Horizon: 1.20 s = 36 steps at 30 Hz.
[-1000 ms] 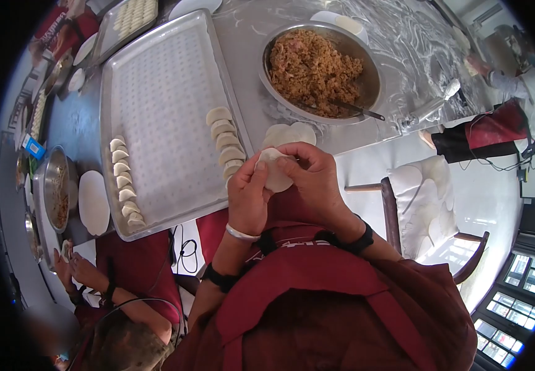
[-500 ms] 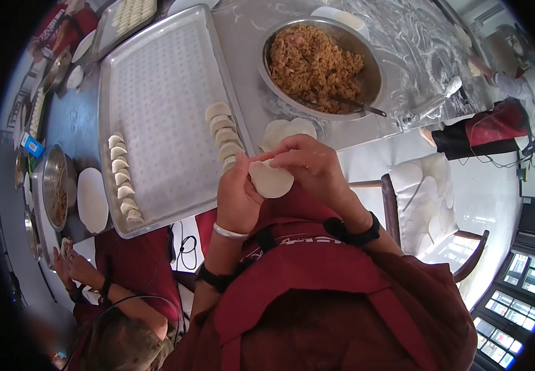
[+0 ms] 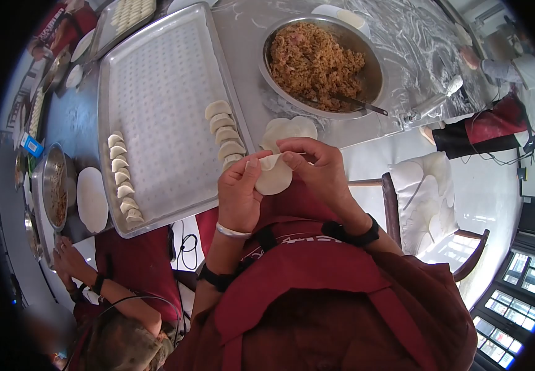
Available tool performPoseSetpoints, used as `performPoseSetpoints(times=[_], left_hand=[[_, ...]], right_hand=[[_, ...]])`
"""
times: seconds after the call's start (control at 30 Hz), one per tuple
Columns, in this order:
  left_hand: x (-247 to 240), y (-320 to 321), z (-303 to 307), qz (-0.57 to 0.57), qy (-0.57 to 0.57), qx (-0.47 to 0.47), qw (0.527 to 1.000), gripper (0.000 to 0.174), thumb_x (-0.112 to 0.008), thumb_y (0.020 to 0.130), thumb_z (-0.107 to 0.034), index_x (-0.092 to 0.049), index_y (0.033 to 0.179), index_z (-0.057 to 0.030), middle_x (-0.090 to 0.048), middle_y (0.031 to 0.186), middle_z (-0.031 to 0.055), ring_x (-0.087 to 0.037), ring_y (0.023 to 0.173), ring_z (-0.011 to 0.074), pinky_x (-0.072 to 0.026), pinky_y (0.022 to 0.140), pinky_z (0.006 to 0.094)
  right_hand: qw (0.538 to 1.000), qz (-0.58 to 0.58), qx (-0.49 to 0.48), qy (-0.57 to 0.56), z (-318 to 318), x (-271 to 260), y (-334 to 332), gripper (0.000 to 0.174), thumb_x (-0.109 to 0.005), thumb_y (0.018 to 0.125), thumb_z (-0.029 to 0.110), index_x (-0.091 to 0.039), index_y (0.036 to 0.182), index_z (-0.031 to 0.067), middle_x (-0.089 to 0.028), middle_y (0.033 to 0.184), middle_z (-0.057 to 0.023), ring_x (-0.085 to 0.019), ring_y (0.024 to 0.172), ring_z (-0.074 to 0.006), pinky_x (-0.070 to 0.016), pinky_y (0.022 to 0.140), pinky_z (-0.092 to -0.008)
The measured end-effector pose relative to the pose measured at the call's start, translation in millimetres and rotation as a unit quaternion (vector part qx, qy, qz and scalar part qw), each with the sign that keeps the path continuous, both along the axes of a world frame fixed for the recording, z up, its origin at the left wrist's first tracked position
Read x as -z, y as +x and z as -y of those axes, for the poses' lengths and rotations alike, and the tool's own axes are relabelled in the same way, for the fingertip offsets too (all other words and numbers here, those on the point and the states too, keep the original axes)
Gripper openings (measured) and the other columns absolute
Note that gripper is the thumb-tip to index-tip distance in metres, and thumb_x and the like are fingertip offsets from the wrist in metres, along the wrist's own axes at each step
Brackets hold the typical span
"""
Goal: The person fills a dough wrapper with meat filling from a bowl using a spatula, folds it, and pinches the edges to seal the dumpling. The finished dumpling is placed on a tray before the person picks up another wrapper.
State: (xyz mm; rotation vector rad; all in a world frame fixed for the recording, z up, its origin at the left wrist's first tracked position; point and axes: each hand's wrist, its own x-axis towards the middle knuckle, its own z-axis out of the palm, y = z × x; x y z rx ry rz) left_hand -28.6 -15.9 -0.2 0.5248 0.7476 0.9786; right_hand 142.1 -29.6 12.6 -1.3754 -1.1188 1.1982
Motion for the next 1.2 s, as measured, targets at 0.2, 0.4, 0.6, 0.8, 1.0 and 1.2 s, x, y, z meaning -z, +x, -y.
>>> performPoseSetpoints(times=[0.2, 0.4, 0.6, 0.8, 1.0, 1.2], left_hand=[[4.5, 1.9, 2.7, -0.038, 0.041, -0.005, 0.998, 0.036, -0.051, 0.104, -0.021, -0.059, 0.125, 0.0067, -0.066, 0.114, 0.0130, -0.065, 0.102, 0.0176, -0.0545, 0.088, 0.0292], [-10.0, 2.4, 0.3, 0.051, -0.001, 0.002, 0.999, 0.052, -0.034, 0.108, -0.031, -0.048, 0.133, 0.0129, -0.060, 0.125, 0.0175, -0.063, 0.109, 0.0211, -0.0520, 0.094, 0.0319], [-5.6, -1.1, -1.7, 0.071, -0.026, 0.017, 0.997, 0.050, -0.033, 0.108, -0.027, -0.048, 0.131, 0.0151, -0.060, 0.125, 0.0188, -0.063, 0.111, 0.0244, -0.0513, 0.098, 0.0357], [-4.9, -0.8, 1.4, 0.038, 0.010, 0.022, 0.999, 0.038, -0.043, 0.105, -0.017, -0.054, 0.128, 0.0117, -0.062, 0.122, 0.0163, -0.064, 0.109, 0.0216, -0.0524, 0.096, 0.0339], [2.2, 2.8, 3.1, 0.012, 0.021, 0.008, 1.000, 0.033, -0.050, 0.102, -0.010, -0.055, 0.128, 0.0090, -0.064, 0.120, 0.0145, -0.064, 0.107, 0.0191, -0.0536, 0.093, 0.0315], [10.5, 4.6, 2.5, -0.009, 0.035, 0.003, 0.999, 0.033, -0.051, 0.102, -0.010, -0.056, 0.128, 0.0093, -0.064, 0.119, 0.0148, -0.064, 0.106, 0.0190, -0.0534, 0.093, 0.0306]], right_hand=[[0.997, 0.072, -0.013, 0.014, -1.0, 2.0, -5.6, 0.021, -0.068, 0.091, 0.011, -0.069, 0.106, -0.0040, -0.071, 0.110, -0.0097, -0.066, 0.093, -0.0124, -0.0547, 0.081, -0.0268], [0.999, 0.031, -0.007, 0.029, -2.5, 3.5, -6.1, 0.017, -0.068, 0.091, 0.009, -0.069, 0.100, -0.0047, -0.069, 0.113, -0.0118, -0.065, 0.094, -0.0133, -0.0539, 0.083, -0.0282], [0.999, 0.018, -0.012, 0.025, -2.0, 3.2, -6.1, 0.016, -0.067, 0.091, 0.008, -0.069, 0.101, -0.0049, -0.069, 0.115, -0.0122, -0.065, 0.094, -0.0134, -0.0537, 0.083, -0.0280], [0.999, 0.030, 0.002, 0.033, -2.0, 7.2, -6.9, 0.015, -0.067, 0.089, 0.007, -0.069, 0.099, -0.0041, -0.070, 0.112, -0.0123, -0.066, 0.091, -0.0138, -0.0541, 0.080, -0.0279], [0.993, 0.071, 0.038, 0.088, -1.9, 7.5, -13.8, 0.010, -0.070, 0.084, 0.004, -0.070, 0.091, -0.0028, -0.072, 0.102, -0.0144, -0.070, 0.086, -0.0194, -0.0543, 0.076, -0.0299], [0.987, 0.092, 0.037, 0.130, -3.8, 10.8, -15.6, 0.010, -0.069, 0.083, 0.005, -0.070, 0.090, -0.0022, -0.072, 0.101, -0.0152, -0.070, 0.088, -0.0221, -0.0543, 0.078, -0.0311]])
